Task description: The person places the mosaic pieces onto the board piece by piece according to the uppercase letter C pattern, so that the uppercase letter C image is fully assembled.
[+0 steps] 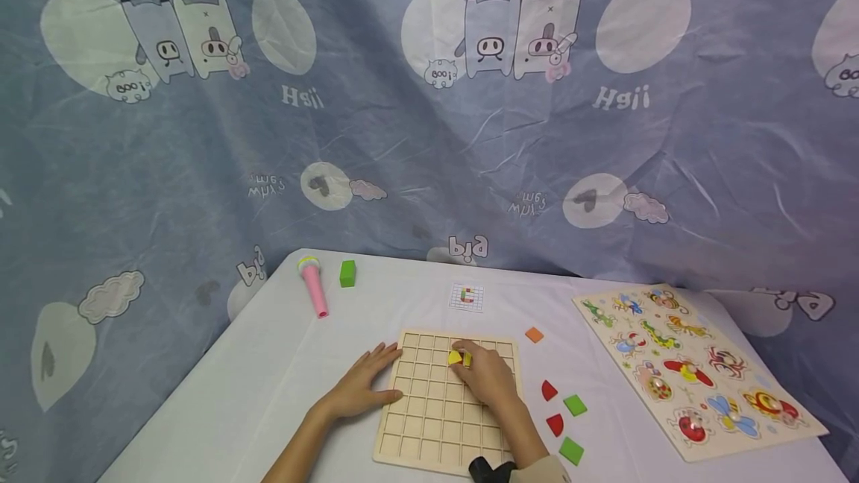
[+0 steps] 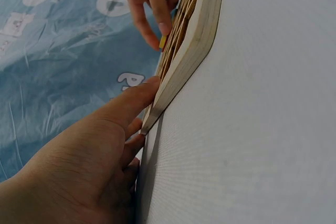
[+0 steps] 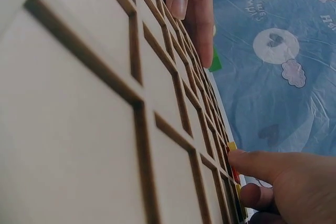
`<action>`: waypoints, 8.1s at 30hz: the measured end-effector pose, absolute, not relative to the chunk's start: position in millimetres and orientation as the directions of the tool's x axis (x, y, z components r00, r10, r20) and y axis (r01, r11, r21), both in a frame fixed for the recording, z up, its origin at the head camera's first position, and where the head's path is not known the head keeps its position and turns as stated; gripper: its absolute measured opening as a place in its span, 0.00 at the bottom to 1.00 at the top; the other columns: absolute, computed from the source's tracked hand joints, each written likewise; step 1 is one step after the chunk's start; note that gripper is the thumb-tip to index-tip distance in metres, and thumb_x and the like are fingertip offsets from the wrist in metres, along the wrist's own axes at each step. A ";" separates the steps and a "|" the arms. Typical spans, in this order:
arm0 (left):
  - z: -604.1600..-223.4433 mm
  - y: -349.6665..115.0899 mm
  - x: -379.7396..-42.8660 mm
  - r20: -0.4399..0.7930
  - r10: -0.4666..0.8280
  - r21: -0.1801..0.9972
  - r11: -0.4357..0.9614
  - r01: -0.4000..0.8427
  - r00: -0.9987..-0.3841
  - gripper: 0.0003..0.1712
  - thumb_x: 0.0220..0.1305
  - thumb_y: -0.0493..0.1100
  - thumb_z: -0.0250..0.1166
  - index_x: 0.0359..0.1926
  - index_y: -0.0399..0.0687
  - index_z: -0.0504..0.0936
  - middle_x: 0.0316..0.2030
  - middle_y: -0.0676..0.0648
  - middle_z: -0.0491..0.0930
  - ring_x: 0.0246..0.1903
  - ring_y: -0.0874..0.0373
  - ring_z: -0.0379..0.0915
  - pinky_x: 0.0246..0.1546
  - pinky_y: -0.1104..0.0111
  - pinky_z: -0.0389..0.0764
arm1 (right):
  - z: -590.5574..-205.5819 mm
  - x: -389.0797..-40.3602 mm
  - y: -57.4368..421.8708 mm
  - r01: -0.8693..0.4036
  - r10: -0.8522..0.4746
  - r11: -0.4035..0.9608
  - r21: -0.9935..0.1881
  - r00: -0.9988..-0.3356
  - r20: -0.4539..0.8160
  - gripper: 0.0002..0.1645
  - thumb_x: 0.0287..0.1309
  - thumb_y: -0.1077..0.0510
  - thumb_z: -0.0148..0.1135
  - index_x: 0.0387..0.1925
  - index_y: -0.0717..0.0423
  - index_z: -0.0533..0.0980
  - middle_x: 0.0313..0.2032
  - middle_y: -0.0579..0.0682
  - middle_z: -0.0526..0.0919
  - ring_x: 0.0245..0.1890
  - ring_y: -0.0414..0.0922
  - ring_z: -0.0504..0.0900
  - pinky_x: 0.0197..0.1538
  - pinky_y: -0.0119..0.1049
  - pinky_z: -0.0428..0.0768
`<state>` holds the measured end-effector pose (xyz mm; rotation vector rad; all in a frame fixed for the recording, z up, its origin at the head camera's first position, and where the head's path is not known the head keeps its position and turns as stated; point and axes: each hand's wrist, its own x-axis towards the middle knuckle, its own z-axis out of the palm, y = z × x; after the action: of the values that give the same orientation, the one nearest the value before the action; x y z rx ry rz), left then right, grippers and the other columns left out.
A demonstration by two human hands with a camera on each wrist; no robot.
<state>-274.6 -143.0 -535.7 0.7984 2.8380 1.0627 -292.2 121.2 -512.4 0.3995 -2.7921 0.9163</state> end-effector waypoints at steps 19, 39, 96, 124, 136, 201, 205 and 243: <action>-536.4 -143.6 -274.1 0.166 0.466 0.612 0.642 0.461 -0.869 0.44 0.55 0.62 0.62 0.68 0.46 0.60 0.68 0.46 0.55 0.68 0.46 0.42 0.66 0.49 0.42 | -512.7 -288.5 122.2 -0.248 -0.138 0.790 -0.561 -0.963 0.231 0.19 0.49 0.54 0.69 0.44 0.52 0.78 0.13 0.41 0.65 0.12 0.38 0.62 0.15 0.29 0.59; -536.4 -143.6 -274.6 0.161 0.466 0.608 0.647 0.459 -0.870 0.44 0.55 0.62 0.62 0.68 0.47 0.61 0.68 0.47 0.55 0.68 0.47 0.42 0.66 0.51 0.42 | -509.6 -291.0 114.4 -0.313 -0.182 0.760 -0.570 -0.944 0.275 0.18 0.50 0.54 0.68 0.44 0.53 0.78 0.12 0.40 0.64 0.11 0.35 0.60 0.13 0.28 0.58; -539.3 -144.3 -277.1 0.179 0.468 0.602 0.643 0.473 -0.865 0.45 0.56 0.63 0.61 0.68 0.47 0.59 0.68 0.45 0.55 0.68 0.46 0.42 0.66 0.50 0.41 | -489.0 -241.2 277.1 -0.079 -0.011 0.749 -0.658 -0.994 0.107 0.21 0.53 0.54 0.65 0.50 0.54 0.76 0.13 0.45 0.69 0.12 0.38 0.62 0.15 0.29 0.62; -539.7 -145.1 -275.8 0.153 0.476 0.616 0.639 0.460 -0.866 0.45 0.55 0.63 0.61 0.68 0.47 0.60 0.68 0.47 0.55 0.68 0.46 0.41 0.66 0.50 0.41 | -521.0 -228.6 293.0 -0.048 0.079 0.787 -0.615 -0.981 0.178 0.21 0.50 0.46 0.67 0.43 0.53 0.79 0.13 0.43 0.66 0.11 0.36 0.60 0.14 0.27 0.59; -540.7 -146.8 -278.1 0.171 0.472 0.614 0.635 0.468 -0.865 0.45 0.56 0.63 0.61 0.68 0.47 0.59 0.69 0.46 0.54 0.69 0.46 0.41 0.66 0.50 0.41 | -494.8 -236.8 200.0 -0.293 -0.139 0.692 -0.660 -0.951 0.276 0.15 0.46 0.53 0.71 0.39 0.44 0.79 0.12 0.38 0.63 0.10 0.33 0.58 0.14 0.26 0.62; -538.9 -143.7 -279.1 0.164 0.474 0.599 0.649 0.469 -0.865 0.45 0.56 0.63 0.60 0.68 0.47 0.59 0.69 0.47 0.54 0.69 0.47 0.41 0.67 0.51 0.42 | -502.9 -257.5 149.1 -0.354 -0.261 0.634 -0.687 -0.935 0.241 0.18 0.51 0.53 0.68 0.46 0.42 0.78 0.14 0.38 0.66 0.13 0.33 0.61 0.17 0.26 0.64; -539.3 -143.9 -278.8 0.155 0.468 0.597 0.658 0.460 -0.870 0.45 0.55 0.63 0.61 0.68 0.48 0.59 0.69 0.48 0.54 0.69 0.49 0.41 0.67 0.52 0.41 | -496.0 -243.9 178.5 -0.322 -0.218 0.674 -0.665 -0.947 0.237 0.18 0.49 0.54 0.69 0.44 0.42 0.79 0.14 0.38 0.66 0.13 0.33 0.61 0.17 0.27 0.64; -540.0 -143.4 -278.6 0.164 0.457 0.607 0.652 0.455 -0.874 0.44 0.55 0.63 0.62 0.68 0.48 0.60 0.68 0.47 0.55 0.69 0.47 0.42 0.66 0.50 0.42 | -528.8 -184.2 274.6 0.106 0.077 0.835 -0.540 -0.994 -0.075 0.34 0.38 0.39 0.71 0.42 0.59 0.77 0.14 0.42 0.65 0.14 0.39 0.63 0.18 0.27 0.57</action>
<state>-278.6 -143.4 -540.0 0.7870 2.8526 1.0460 -184.2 274.6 -528.8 -0.1525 -3.0566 0.9044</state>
